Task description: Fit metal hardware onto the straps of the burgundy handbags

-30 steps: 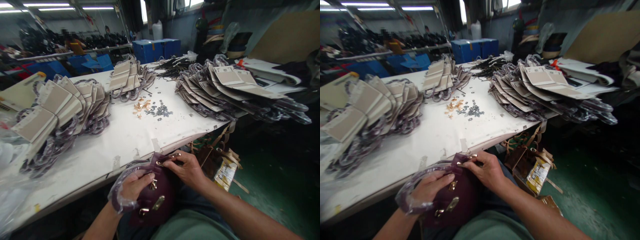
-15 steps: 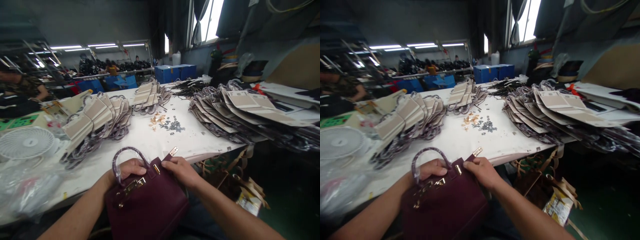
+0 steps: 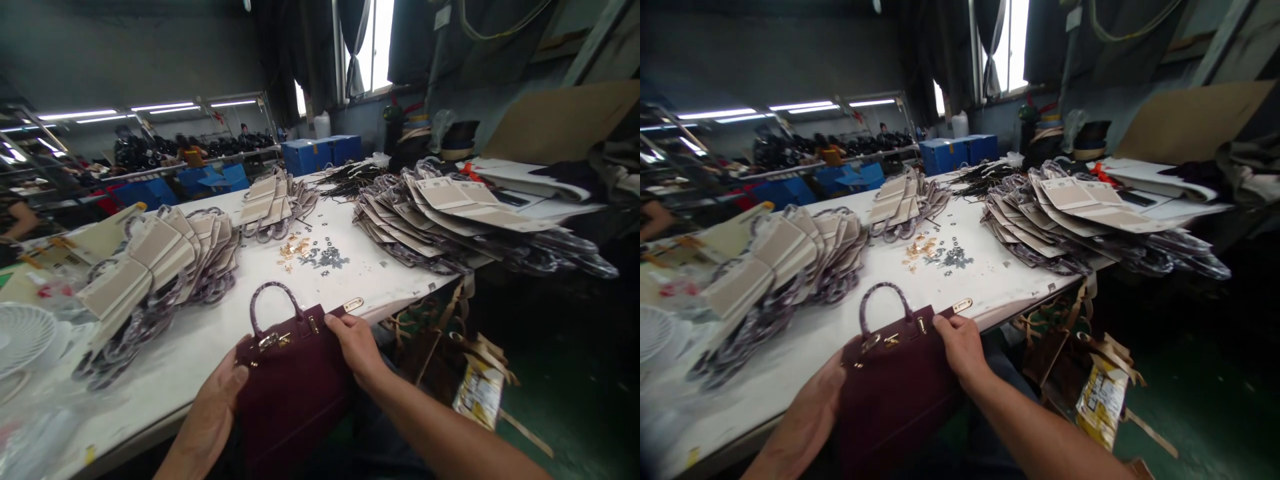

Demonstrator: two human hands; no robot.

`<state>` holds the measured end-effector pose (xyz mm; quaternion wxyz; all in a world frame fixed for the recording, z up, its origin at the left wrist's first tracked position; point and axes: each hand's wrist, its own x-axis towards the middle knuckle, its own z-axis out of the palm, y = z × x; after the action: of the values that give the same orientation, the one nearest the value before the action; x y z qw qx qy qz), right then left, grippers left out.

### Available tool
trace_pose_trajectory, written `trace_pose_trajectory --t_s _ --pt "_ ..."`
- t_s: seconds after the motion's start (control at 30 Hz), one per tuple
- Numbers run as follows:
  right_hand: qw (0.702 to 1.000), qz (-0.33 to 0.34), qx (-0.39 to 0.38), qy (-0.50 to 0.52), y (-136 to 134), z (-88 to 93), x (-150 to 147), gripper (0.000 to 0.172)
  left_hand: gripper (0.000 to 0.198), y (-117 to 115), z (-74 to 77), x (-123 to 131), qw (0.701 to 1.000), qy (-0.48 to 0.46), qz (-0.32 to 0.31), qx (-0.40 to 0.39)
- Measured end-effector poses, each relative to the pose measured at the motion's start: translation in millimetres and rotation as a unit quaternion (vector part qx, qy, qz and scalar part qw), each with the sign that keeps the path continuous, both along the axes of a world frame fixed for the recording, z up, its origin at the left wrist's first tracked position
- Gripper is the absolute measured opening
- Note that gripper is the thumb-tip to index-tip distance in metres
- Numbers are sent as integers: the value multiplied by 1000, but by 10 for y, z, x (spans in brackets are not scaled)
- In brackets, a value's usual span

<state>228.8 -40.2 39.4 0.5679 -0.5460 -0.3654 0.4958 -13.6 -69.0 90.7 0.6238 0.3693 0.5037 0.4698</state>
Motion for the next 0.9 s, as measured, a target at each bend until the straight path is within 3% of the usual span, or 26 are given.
trace_pose_trajectory --t_s 0.07,0.13,0.27,0.4,0.73,0.83,0.9 --pt "1000 0 1 -11 -28 5 -8 47 91 -61 -31 98 997 70 22 21" --pt "1000 2 2 -18 -67 23 -9 48 84 -93 -57 176 994 94 55 33" --pt "1000 -3 9 -27 -118 47 11 51 60 -142 -77 267 993 33 102 45" --pt "1000 2 13 -21 -125 41 37 51 55 -210 -81 301 983 25 176 47" --pt "999 39 25 -17 -195 96 12 47 65 -439 55 338 977 -47 198 59" --pt "990 -1 85 -110 -260 193 16 38 64 -525 154 311 973 -26 220 69" --pt "967 -41 173 -185 -349 304 18 28 66 -582 261 308 967 -15 241 78"
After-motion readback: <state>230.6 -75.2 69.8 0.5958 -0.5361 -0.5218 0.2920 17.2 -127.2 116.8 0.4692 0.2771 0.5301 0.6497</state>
